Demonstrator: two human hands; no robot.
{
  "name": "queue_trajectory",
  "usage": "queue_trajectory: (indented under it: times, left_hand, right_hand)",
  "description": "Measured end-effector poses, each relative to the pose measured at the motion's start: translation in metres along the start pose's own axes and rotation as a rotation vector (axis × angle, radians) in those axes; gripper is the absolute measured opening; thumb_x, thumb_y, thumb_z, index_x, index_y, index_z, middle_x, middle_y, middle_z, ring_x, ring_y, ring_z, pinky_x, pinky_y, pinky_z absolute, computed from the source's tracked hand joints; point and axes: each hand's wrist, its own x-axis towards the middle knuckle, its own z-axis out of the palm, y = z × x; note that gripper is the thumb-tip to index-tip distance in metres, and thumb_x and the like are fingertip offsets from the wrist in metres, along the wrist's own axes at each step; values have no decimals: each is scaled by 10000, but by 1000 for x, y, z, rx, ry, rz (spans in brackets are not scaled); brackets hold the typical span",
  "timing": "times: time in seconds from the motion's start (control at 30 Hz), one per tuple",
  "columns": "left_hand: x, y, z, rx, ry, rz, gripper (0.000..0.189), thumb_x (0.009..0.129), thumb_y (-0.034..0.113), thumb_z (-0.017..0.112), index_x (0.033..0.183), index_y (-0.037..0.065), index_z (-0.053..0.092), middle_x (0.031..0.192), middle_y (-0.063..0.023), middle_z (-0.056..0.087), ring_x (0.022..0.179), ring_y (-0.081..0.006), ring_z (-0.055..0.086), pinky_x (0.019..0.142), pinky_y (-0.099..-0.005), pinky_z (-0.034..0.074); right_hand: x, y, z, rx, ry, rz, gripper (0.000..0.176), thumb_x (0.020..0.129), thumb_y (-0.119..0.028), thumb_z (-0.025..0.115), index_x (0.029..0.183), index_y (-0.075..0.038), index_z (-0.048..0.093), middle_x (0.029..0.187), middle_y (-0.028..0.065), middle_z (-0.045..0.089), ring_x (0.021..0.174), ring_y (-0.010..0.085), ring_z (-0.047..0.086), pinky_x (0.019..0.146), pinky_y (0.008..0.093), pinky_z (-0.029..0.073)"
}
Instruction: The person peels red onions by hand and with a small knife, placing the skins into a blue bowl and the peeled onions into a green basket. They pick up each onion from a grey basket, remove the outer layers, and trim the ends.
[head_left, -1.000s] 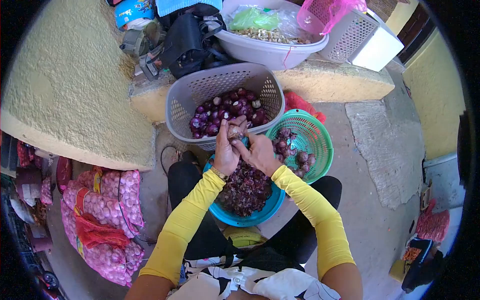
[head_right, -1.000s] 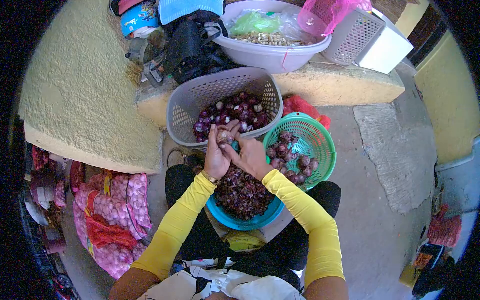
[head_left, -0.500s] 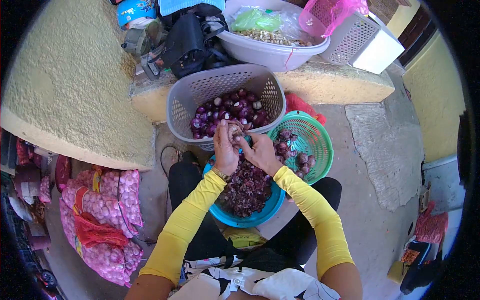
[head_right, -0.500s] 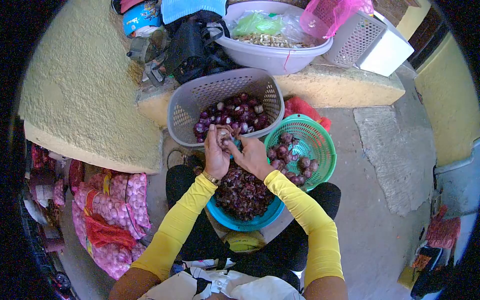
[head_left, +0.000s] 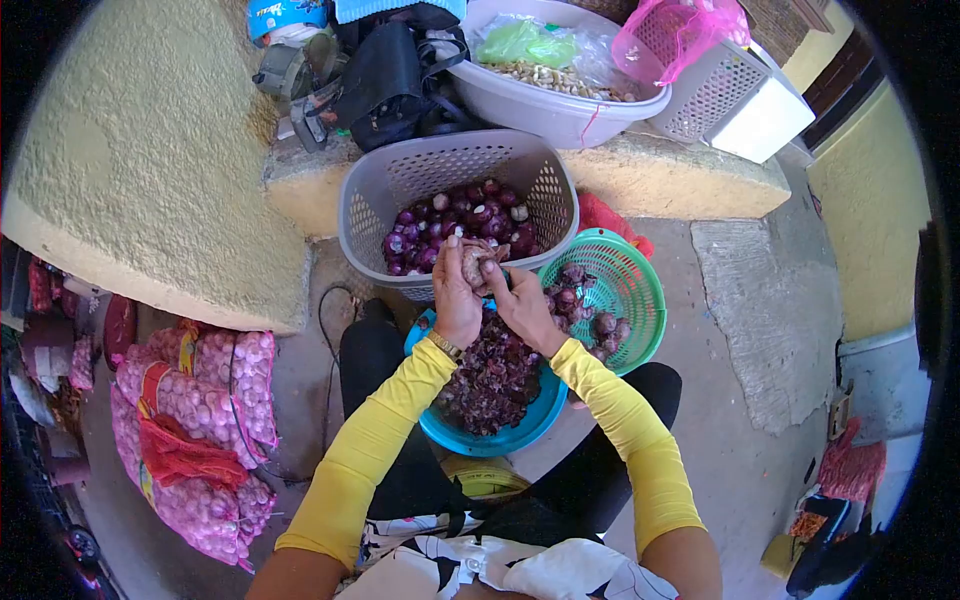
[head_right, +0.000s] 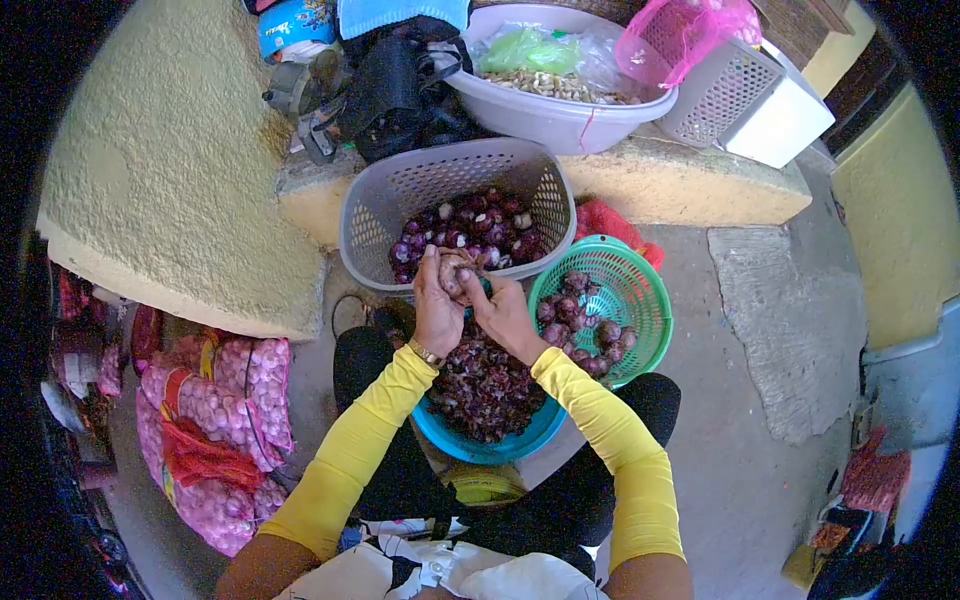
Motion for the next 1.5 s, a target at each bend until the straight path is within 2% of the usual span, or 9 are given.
queue_trajectory:
  times: [0.07,0.2,0.33,0.43,0.5,0.8,1.23,1.43,1.5]
  left_hand:
    - [1,0,-2,-24,45,7,379,1029,391,423,933,64,588,854,-52,644,865,-185,675,733,-303,554]
    - [15,9,-27,-207,59,-36,409,1026,402,412,964,38,588,947,-114,655,1031,-337,643,1000,-495,490]
    - [16,28,-23,-298,-63,-212,478,1010,437,442,961,-15,592,977,-151,645,1058,-331,632,998,-484,499]
    - [18,34,-20,-298,-35,-272,492,1007,434,452,1006,-38,590,1015,-168,641,1102,-336,606,1015,-486,487]
    - [19,34,-21,-335,-66,-284,487,1006,424,460,1027,-46,584,1031,-177,639,1114,-339,597,1023,-484,482]
    - [18,32,-28,-500,-204,-345,281,990,207,503,1104,-41,571,1068,-163,646,1124,-340,589,1086,-499,422]
    - [18,33,-26,-271,-260,-252,276,967,145,543,1211,16,542,1113,-125,644,1125,-286,601,1040,-452,465]
    - [6,39,-8,45,-299,-362,377,920,125,591,1274,37,498,1211,-102,621,1035,-180,633,906,-349,541]
    - [8,31,-14,45,-358,-370,443,915,128,604,1324,46,454,1228,-90,611,975,-141,635,861,-336,562]
  right_hand:
    - [-4,-14,0,140,2,209,470,979,-389,558,804,42,630,565,18,503,545,115,395,487,338,363]
    - [14,-29,-46,117,-13,197,390,951,-353,617,875,26,664,641,6,555,612,84,462,546,316,402]
    - [8,-57,-67,52,-296,-295,294,846,-336,723,875,-45,690,604,109,603,549,180,604,523,351,429]
    - [2,-78,-90,-452,-711,-209,417,763,-468,767,870,-70,703,615,135,592,566,296,605,540,377,448]
    - [-10,-57,-80,-520,-654,-245,453,682,-434,822,744,-31,624,591,170,521,583,354,553,527,376,412]
    - [-24,-29,-63,-518,-901,-260,357,719,-359,764,941,-90,688,667,191,573,652,385,584,589,447,448]
    - [-10,-50,-74,-314,-876,-142,324,733,-274,829,864,-31,660,637,117,572,557,186,537,549,324,419]
    - [-1,-39,-53,213,-117,-72,288,760,-150,819,934,10,653,815,56,631,762,102,549,703,295,467]
    - [4,-32,-53,197,-120,-90,249,788,-80,780,985,14,659,911,67,646,834,108,566,767,284,471]
